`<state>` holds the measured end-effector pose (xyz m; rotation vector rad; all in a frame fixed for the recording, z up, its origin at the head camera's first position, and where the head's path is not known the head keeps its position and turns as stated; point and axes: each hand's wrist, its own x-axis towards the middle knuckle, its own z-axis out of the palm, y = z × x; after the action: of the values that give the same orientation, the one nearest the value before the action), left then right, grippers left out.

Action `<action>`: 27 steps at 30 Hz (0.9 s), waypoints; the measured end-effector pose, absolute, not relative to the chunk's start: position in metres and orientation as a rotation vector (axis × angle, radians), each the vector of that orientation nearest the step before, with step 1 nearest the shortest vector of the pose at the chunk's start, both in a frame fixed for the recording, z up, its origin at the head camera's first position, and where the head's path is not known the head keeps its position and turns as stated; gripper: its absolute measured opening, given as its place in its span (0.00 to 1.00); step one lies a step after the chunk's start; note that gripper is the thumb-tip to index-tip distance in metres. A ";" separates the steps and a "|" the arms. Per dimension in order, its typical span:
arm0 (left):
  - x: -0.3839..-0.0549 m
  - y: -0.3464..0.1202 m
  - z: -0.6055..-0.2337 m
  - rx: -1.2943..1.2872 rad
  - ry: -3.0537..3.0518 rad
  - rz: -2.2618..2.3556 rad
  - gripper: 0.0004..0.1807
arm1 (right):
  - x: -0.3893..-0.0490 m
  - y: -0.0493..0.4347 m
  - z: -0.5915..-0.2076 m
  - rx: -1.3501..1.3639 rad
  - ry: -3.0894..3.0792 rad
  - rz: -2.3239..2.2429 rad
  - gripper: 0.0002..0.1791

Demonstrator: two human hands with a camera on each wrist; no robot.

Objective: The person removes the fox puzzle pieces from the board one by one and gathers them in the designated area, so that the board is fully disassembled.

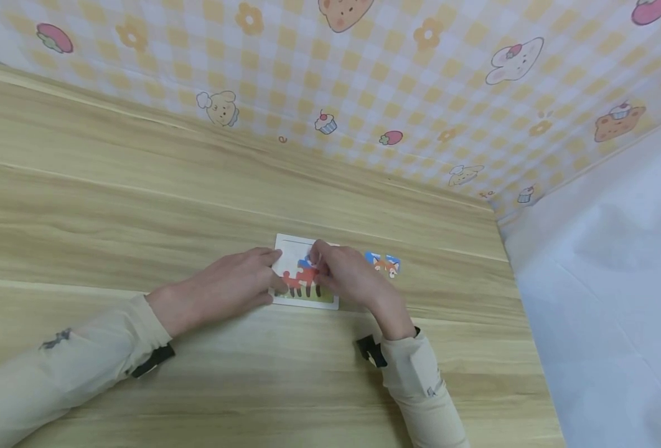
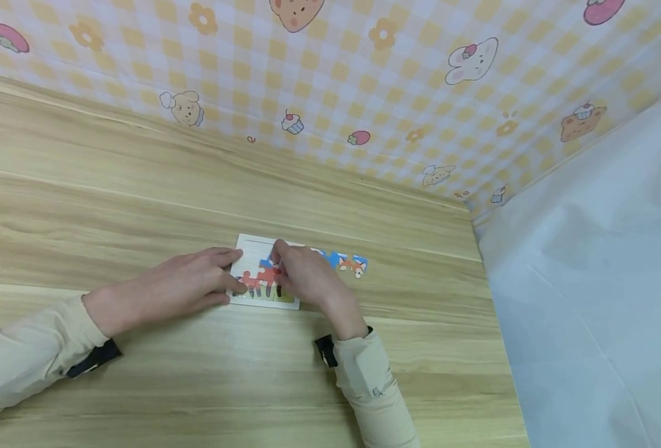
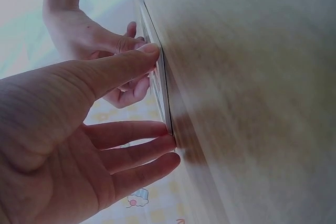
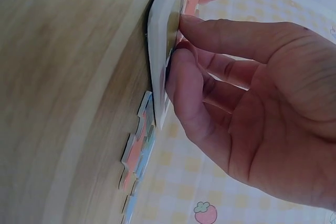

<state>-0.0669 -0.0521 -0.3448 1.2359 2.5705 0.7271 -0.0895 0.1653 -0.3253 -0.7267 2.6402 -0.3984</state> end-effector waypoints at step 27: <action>-0.067 -0.052 -0.343 1.224 2.570 0.708 0.11 | -0.085 0.164 -0.324 -0.754 2.662 -0.481 0.19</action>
<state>-0.0672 -0.0522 -0.3429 1.2238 2.5697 0.7077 -0.0855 0.1637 -0.3236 -0.7537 2.6621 -0.4813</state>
